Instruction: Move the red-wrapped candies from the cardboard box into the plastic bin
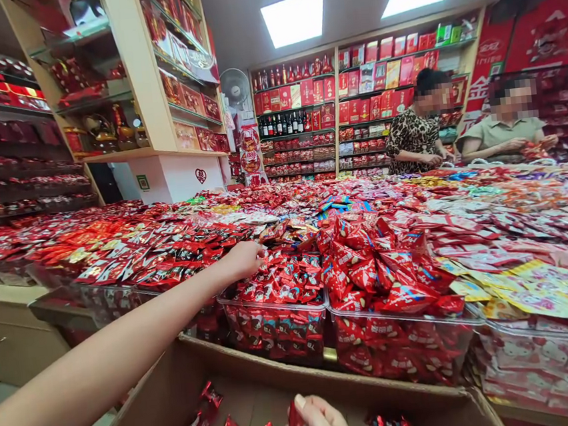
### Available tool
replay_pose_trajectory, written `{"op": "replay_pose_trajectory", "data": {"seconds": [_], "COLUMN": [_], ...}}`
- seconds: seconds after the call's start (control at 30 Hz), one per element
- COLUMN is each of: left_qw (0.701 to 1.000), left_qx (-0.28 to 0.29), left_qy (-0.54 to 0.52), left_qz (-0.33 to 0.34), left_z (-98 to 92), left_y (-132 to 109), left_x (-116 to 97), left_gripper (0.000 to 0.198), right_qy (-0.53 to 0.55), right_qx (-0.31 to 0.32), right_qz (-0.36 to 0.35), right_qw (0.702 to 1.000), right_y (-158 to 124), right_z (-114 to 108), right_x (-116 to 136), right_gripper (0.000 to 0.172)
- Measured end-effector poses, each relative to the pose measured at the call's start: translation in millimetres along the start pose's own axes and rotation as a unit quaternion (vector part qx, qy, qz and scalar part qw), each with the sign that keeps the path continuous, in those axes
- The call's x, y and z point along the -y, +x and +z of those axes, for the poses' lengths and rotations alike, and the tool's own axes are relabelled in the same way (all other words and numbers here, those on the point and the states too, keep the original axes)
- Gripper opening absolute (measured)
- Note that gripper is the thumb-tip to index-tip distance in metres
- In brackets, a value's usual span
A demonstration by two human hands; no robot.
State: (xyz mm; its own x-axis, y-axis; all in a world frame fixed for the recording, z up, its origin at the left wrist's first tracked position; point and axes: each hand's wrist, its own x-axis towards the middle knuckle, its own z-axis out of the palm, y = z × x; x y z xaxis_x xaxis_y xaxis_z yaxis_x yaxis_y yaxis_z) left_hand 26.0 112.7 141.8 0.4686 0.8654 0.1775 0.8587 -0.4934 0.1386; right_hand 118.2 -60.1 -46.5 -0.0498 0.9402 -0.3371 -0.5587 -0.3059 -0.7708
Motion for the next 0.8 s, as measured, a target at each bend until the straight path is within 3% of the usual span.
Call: {"op": "replay_pose_trajectory", "data": {"seconds": [0.07,0.13,0.2,0.27,0.37,0.47,0.7,0.8], "left_qw": [0.998,0.982,0.959,0.948,0.940,0.929,0.905,0.894], "left_qx": [-0.032,-0.046,-0.011,0.060,0.111,0.134,0.084,0.084], "left_qy": [-0.038,-0.124,-0.214,-0.250,-0.278,-0.305,-0.350,-0.406], "left_qz": [0.045,0.135,0.183,0.188,0.165,0.162,0.225,0.168], "left_z": [1.4,7.0,17.1,31.5,55.8,72.3,78.2,79.4], "left_y": [-19.4,-47.2,-78.0,-105.2,-129.8,-135.5,-134.6,-137.3], "left_x": [-7.4,-16.0,-22.8,-25.9,-23.5,-16.5,-5.5,-7.9], "left_gripper": [0.020,0.023,0.023,0.024,0.026,0.025,0.021,0.021], "right_qy": [0.093,0.159,0.175,0.154,0.097,0.045,-0.049,-0.111], "right_qx": [0.044,0.086,0.106,0.103,0.088,0.067,0.018,0.005], "right_qz": [0.044,0.036,0.018,0.004,-0.032,-0.064,-0.165,-0.233], "right_qw": [0.994,0.983,0.979,0.983,0.991,0.995,0.985,0.966], "right_y": [-8.2,-17.2,-23.6,-26.9,-27.5,-26.6,-24.3,-22.8], "right_z": [0.0,-0.1,0.1,0.9,2.5,3.7,3.1,0.7], "right_x": [9.5,18.1,24.1,26.9,26.3,23.4,18.1,21.3], "right_gripper": [0.028,0.021,0.019,0.019,0.019,0.019,0.024,0.015]}}
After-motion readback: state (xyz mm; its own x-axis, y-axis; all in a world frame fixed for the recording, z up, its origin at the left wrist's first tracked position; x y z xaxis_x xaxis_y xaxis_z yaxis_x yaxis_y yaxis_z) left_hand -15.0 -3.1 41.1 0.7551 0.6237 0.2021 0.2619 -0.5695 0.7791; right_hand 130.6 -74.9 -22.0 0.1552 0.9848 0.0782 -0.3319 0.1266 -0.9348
